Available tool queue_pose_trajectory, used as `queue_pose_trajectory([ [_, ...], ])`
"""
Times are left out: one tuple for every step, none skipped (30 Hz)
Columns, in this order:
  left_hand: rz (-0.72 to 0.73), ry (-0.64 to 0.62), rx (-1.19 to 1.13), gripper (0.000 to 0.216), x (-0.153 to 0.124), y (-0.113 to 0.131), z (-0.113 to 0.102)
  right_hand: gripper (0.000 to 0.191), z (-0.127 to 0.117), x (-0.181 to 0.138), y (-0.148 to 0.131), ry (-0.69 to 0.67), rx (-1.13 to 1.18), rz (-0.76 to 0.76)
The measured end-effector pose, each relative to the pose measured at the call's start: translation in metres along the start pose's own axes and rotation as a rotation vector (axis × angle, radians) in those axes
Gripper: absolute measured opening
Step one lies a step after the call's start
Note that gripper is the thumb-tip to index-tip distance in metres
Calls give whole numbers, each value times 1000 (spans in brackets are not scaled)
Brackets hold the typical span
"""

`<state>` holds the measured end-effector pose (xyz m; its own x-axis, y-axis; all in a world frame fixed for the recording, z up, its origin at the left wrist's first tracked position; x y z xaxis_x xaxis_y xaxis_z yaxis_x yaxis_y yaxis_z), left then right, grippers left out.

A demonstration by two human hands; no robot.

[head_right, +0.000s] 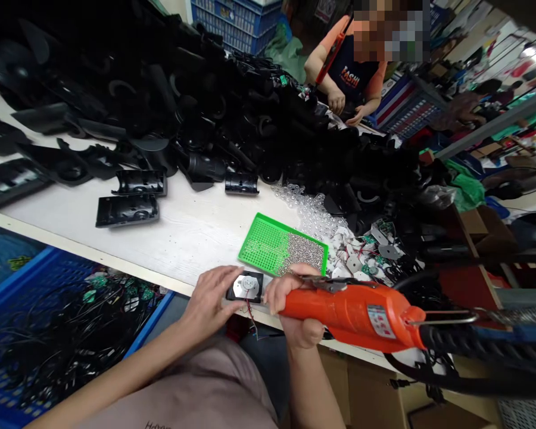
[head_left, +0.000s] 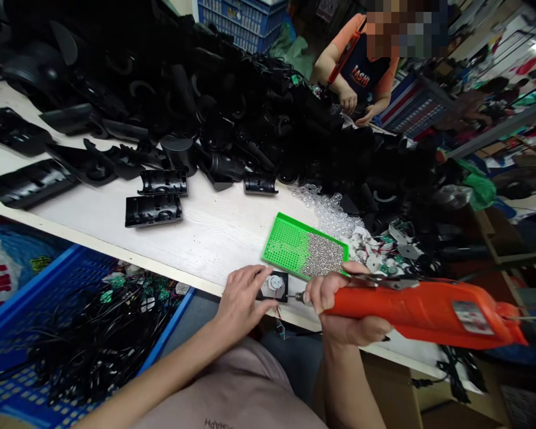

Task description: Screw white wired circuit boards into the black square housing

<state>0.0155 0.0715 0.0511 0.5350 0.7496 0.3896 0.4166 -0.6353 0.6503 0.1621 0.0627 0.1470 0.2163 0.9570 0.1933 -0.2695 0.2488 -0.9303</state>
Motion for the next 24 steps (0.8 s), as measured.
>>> queue_pose_trajectory([
  [-31, 3, 33, 53, 1, -7, -1, 55, -5, 3, 2, 17, -6, -16],
  [-57, -9, 56, 51, 1, -13, 0, 54, -8, 6, 7, 25, -3, -21],
  [-76, -37, 69, 49, 2, -18, 3, 53, -10, 10, 13, 27, 7, -14],
  [-87, -74, 74, 49, 3, -21, 8, 52, -11, 12, 21, 27, 21, 1],
  [-92, -115, 76, 49, 4, -23, 13, 52, -11, 14, 29, 22, 34, 23],
  [-96, -146, 79, 50, 4, -24, 18, 51, -11, 15, 36, 19, 41, 49],
  [-101, -169, 86, 50, 4, -25, 21, 50, -10, 16, 43, 11, 41, 75],
  [-107, -181, 94, 50, 4, -25, 23, 48, -9, 16, 49, 4, 38, 96],
  [-113, -185, 101, 50, 4, -25, 24, 47, -7, 15, 53, -2, 32, 113],
  [-116, -185, 105, 49, 4, -25, 25, 47, -6, 15, 56, -6, 23, 127],
  [-117, -181, 107, 49, 4, -24, 24, 48, -5, 15, 57, -7, 12, 139],
  [-113, -174, 108, 49, 4, -24, 24, 49, -5, 14, 58, -6, -2, 151],
  [-108, -166, 109, 49, 4, -23, 23, 50, -4, 14, 59, -5, -18, 166],
  [-101, -156, 110, 49, 4, -23, 23, 51, -4, 14, 60, -2, -34, 182],
  [-95, -148, 111, 49, 4, -22, 22, 52, -3, 14, 61, -4, -47, 198],
  [-91, -142, 114, 49, 4, -22, 22, 53, -2, 14, 61, -2, -55, 207],
  [-88, -139, 115, 49, 4, -22, 22, 54, -2, 14, 61, 1, -55, 210],
  [-86, -139, 117, 49, 4, -22, 22, 53, -2, 14, 60, 3, -49, 204],
  [-85, -140, 118, 49, 4, -22, 22, 52, -2, 14, 58, 2, -39, 189],
  [-81, -139, 118, 49, 4, -22, 22, 51, -2, 14, 56, -4, -24, 169],
  [-79, -140, 117, 48, 4, -21, 22, 49, -1, 14, 54, -17, -6, 148],
  [-77, -139, 117, 48, 4, -21, 21, 48, 0, 14, 53, -31, 12, 128],
  [-78, -137, 118, 48, 5, -21, 21, 47, 2, 14, 52, -49, 29, 113],
  [-79, -135, 122, 48, 5, -21, 21, 45, 3, 13, 52, -65, 39, 104],
])
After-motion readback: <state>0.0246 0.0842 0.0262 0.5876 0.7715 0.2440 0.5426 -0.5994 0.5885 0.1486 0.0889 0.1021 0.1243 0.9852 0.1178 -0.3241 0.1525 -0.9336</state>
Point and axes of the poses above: each hand's wrist, its own x-axis towards the middle knuckle, its own z-axis out of the palm, y = z × x, the point moved 10 cm from there along x, towards the middle knuckle, and after that the axes turned 9 degrees about z, right-handed, at the moved point
